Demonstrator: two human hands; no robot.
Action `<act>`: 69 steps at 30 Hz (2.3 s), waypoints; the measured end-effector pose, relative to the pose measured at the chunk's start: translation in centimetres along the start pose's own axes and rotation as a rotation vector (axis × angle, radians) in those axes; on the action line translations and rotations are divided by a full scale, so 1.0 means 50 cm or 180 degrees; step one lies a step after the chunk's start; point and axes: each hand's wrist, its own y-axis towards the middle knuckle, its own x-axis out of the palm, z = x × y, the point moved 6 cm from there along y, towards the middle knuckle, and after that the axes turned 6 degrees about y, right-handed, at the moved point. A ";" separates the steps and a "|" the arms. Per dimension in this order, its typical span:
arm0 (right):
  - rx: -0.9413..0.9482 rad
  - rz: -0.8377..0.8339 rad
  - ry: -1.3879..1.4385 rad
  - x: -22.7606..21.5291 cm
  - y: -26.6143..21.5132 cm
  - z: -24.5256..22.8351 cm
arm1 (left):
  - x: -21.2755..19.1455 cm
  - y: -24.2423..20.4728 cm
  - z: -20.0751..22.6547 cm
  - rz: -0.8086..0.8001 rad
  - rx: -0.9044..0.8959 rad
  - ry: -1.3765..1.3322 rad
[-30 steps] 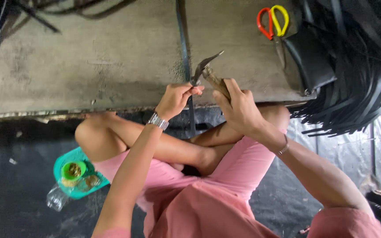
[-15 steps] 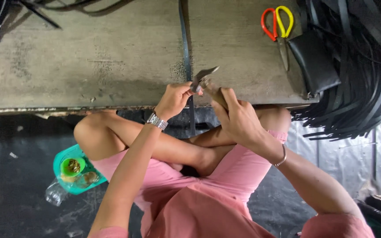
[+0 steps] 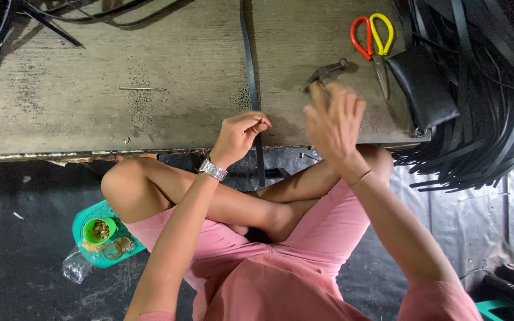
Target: The person sits cross-legged on the floor and repeatedly hammers nails into a black strap laid on a wooden workbench. They pick up nails, position them on the strap, and strike them with a hammer.
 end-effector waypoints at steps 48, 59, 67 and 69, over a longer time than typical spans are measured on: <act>-0.0641 -0.1066 0.2235 0.094 -0.028 -0.130 | -0.041 0.008 -0.006 0.0111 -0.0519 -0.0040; -0.0679 -0.0993 0.2206 0.094 -0.030 -0.131 | -0.041 0.003 -0.006 0.0187 -0.0355 0.0120; -0.0661 -0.1088 0.2191 0.089 -0.027 -0.132 | -0.038 0.003 0.002 0.0164 -0.0210 0.0073; -0.0663 -0.1095 0.2186 0.087 -0.025 -0.132 | -0.035 -0.001 -0.005 0.0155 -0.0225 0.0037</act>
